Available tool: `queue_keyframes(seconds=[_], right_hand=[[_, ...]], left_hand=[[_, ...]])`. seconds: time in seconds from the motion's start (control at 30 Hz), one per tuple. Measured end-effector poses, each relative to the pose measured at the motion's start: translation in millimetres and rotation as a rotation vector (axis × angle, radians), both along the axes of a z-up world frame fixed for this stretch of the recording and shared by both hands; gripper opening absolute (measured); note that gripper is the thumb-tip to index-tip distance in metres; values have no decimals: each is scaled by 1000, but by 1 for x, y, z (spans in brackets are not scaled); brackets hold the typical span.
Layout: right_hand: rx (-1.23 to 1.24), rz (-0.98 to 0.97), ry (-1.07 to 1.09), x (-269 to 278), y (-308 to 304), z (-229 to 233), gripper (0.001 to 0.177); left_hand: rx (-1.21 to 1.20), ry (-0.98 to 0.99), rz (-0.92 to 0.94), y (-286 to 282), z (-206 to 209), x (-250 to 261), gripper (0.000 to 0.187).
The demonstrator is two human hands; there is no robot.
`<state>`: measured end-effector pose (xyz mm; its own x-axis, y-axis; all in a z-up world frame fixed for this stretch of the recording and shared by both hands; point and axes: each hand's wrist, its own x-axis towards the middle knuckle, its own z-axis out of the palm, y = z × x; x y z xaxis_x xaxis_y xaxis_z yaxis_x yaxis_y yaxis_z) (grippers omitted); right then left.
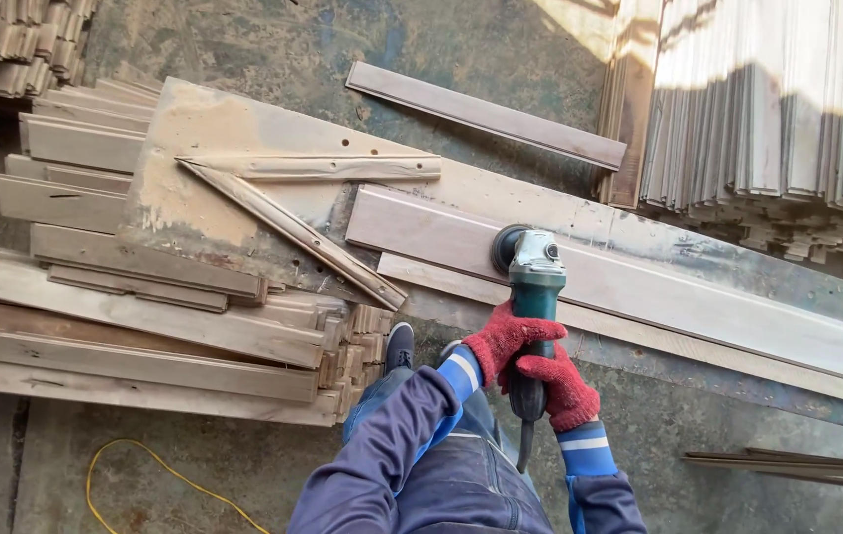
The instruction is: Sanding wooden planks using an angle grinder with a sanding disc attachment.
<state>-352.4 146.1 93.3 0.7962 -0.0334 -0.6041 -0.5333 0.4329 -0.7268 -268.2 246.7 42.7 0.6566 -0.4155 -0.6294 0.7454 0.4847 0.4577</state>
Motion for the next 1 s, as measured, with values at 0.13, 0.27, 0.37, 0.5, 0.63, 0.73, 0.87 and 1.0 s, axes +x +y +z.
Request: queue_keyframes(seconds=[0.13,0.27,0.37,0.5,0.63,0.73,0.87,1.0], right_hand=[[-16,-16,49,5,4,-6,41],[-19,-44,66,-1,5,-8,42],[-33,-33,52,-1,8,18,39],[-40,-9,3,-10,-3,8,45],[-42,3,3,0,-3,10,46],[-37,18,-21,2,0,5,44],[-27,64,-28,12,21,4,41],[-41,87,-28,19,51,1,43]], left_hand=[[-27,43,-1,1,-10,4,40],[-8,130,-4,-5,-16,3,33],[69,24,-81,-10,-27,-2,47],[77,43,-18,-20,-21,-5,49],[94,49,18,-19,-14,2,48],[82,47,67,-11,-5,3,47],[86,41,131,15,-18,8,50],[156,13,84,44,-16,15,52]])
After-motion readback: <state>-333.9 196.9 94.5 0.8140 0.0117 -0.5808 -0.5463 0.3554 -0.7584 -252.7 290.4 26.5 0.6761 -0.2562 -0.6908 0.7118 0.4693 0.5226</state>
